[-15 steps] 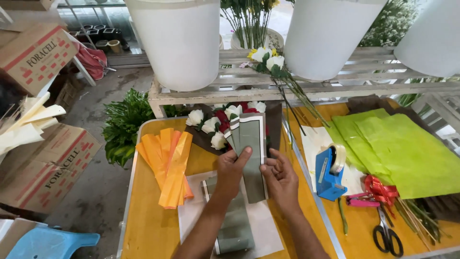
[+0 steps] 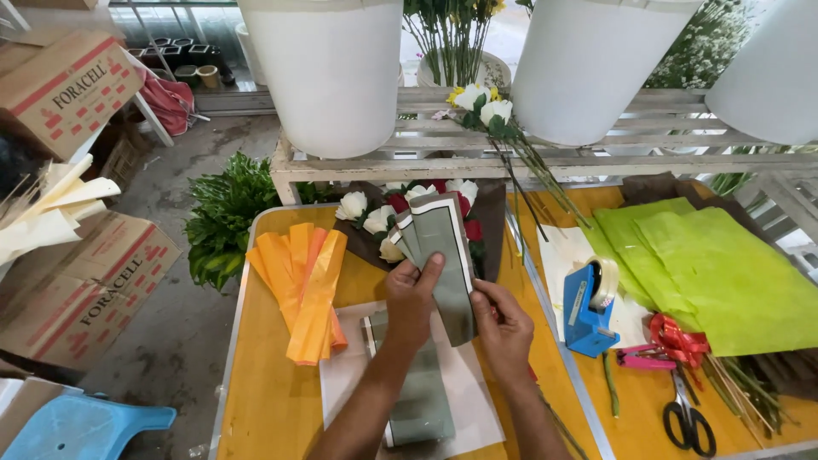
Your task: Folding decorative paper and wrapping a floral foam block to prepare a base for a flower arrangement.
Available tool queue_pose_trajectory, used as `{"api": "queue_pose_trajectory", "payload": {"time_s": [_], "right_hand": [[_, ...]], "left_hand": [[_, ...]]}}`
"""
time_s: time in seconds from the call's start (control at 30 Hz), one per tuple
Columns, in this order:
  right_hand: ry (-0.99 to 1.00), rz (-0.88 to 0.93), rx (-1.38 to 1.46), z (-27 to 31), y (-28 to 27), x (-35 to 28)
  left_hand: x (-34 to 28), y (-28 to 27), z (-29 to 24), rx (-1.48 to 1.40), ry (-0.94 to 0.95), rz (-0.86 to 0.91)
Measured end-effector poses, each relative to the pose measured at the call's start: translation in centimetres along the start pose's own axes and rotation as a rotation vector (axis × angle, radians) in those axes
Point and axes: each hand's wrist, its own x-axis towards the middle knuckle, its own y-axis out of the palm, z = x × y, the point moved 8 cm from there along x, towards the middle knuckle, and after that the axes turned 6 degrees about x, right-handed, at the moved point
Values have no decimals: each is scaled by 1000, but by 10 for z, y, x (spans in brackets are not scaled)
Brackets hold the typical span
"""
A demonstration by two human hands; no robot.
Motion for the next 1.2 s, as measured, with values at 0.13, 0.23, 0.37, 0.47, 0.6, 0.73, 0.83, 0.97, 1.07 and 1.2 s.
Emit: {"api": "queue_pose_trajectory", "payload": {"time_s": [0.13, 0.23, 0.37, 0.47, 0.6, 0.73, 0.83, 0.97, 1.07, 1.2], "right_hand": [[-338, -103, -348, 51, 4, -1], [-442, -159, -476, 68, 11, 0], [-352, -186, -366, 56, 16, 10], [-308, -199, -301, 54, 16, 9], [-144, -170, -237, 62, 15, 15], [-87, -182, -40, 53, 3, 34], [-85, -129, 186, 40, -4, 54], [93, -55, 563, 35, 4, 62], [154, -72, 665, 6, 3, 63], [19, -97, 497, 29, -6, 68]], "left_hand": [[-8, 1, -11, 61, 37, -60], [-13, 4, -9, 75, 84, -43], [-8, 13, 8, -131, 95, 40], [-12, 18, -1, -87, 158, 123], [-12, 20, -7, -92, 214, 164], [-29, 25, -53, -25, 190, 180], [-35, 30, -67, -37, 164, 255], [-35, 41, -57, -205, 57, 421], [-32, 41, -52, -211, 34, 443], [-24, 35, -44, -136, 51, 408]]}}
